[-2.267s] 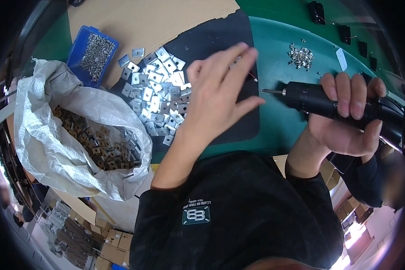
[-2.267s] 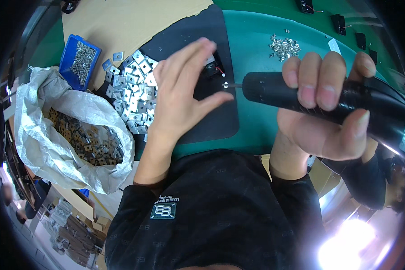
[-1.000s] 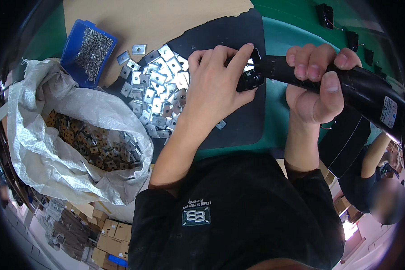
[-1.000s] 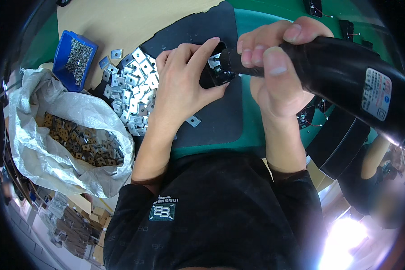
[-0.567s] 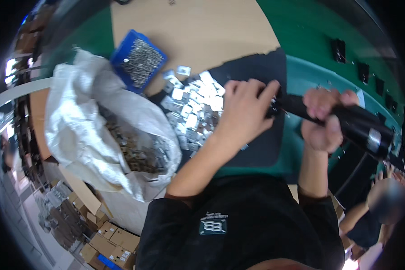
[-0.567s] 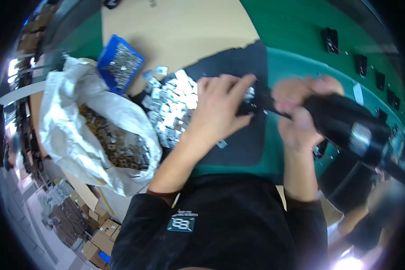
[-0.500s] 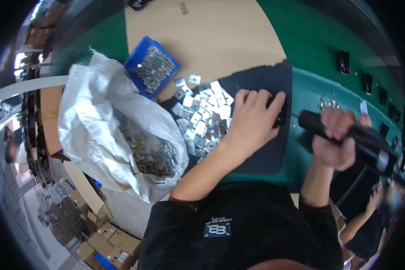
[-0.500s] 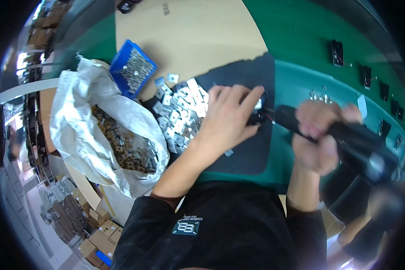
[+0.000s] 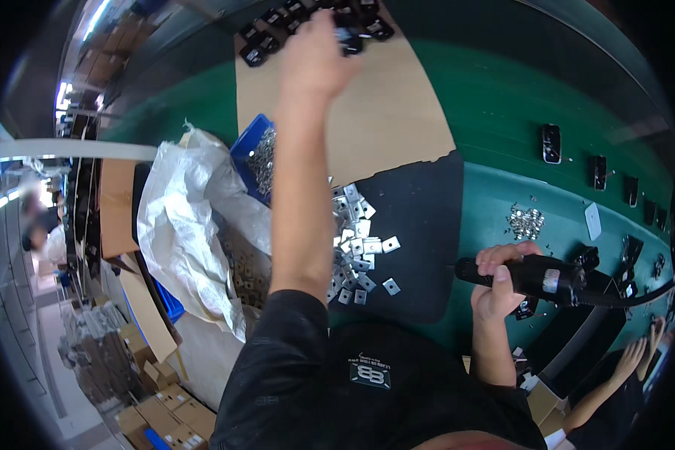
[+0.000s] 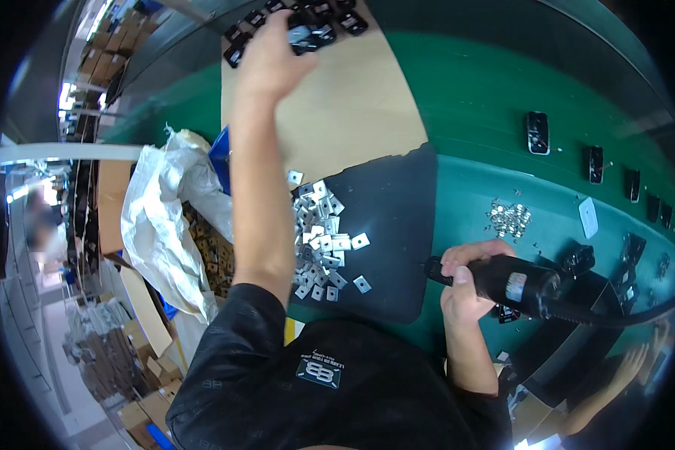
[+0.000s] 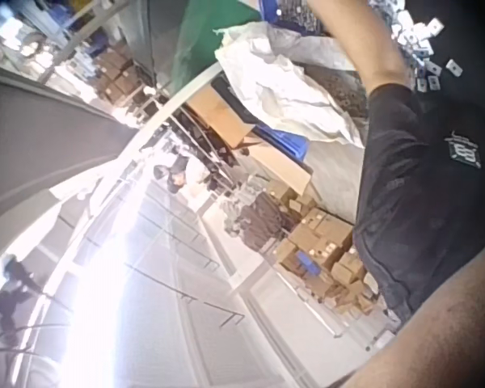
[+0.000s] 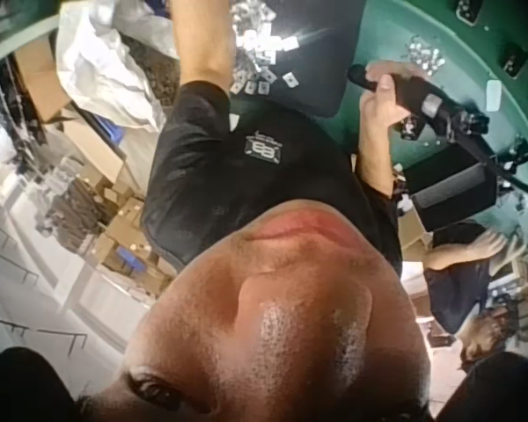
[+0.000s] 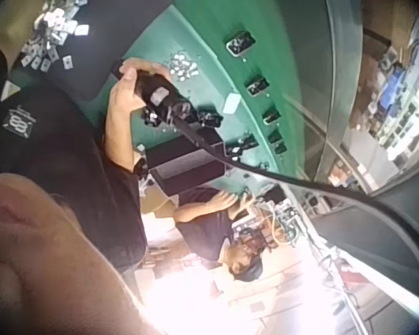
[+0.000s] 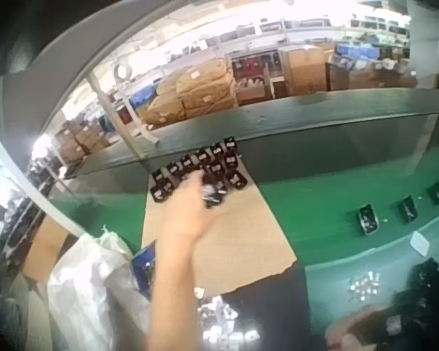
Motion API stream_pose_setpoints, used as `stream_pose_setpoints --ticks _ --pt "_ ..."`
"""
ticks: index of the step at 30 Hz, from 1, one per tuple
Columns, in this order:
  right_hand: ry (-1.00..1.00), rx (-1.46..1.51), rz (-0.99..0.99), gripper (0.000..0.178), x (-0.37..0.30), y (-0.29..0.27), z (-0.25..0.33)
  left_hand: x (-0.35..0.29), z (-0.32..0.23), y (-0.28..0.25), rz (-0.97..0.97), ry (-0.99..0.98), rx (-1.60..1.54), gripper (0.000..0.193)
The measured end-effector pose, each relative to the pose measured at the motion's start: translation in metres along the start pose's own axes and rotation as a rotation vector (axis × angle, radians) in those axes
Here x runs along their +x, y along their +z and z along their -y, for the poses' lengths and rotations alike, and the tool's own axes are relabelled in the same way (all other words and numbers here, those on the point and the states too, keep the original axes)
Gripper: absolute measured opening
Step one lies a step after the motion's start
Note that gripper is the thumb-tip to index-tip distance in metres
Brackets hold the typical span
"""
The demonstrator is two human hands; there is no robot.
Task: The person is assembling electronic components by attaching square metal plates to plastic housings using an electric screwdriver.
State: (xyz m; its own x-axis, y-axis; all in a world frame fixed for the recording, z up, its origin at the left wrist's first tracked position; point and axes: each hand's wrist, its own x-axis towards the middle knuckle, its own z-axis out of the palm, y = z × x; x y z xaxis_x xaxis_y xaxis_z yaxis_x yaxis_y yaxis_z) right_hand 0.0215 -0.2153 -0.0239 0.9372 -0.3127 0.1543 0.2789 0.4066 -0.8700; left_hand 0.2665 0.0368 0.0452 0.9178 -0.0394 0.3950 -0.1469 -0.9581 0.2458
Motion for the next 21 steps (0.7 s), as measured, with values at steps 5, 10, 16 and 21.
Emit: stream_pose_setpoints --ticks 5,10,16,21 --pt "-0.025 0.094 0.052 0.05 -0.004 -0.001 -0.006 0.048 0.049 0.039 0.331 -0.141 0.387 0.079" --pt "0.029 0.093 0.082 0.051 -0.002 -0.004 -0.001 0.058 0.075 0.082 0.526 -0.226 0.368 0.088" --pt "-0.125 0.127 0.095 0.059 0.007 -0.012 0.024 0.057 0.075 0.059 0.353 -0.262 0.523 0.094" --pt "-0.317 -0.08 -0.234 0.061 0.051 -0.021 0.038 0.054 0.013 -0.001 0.113 0.034 0.312 0.073"
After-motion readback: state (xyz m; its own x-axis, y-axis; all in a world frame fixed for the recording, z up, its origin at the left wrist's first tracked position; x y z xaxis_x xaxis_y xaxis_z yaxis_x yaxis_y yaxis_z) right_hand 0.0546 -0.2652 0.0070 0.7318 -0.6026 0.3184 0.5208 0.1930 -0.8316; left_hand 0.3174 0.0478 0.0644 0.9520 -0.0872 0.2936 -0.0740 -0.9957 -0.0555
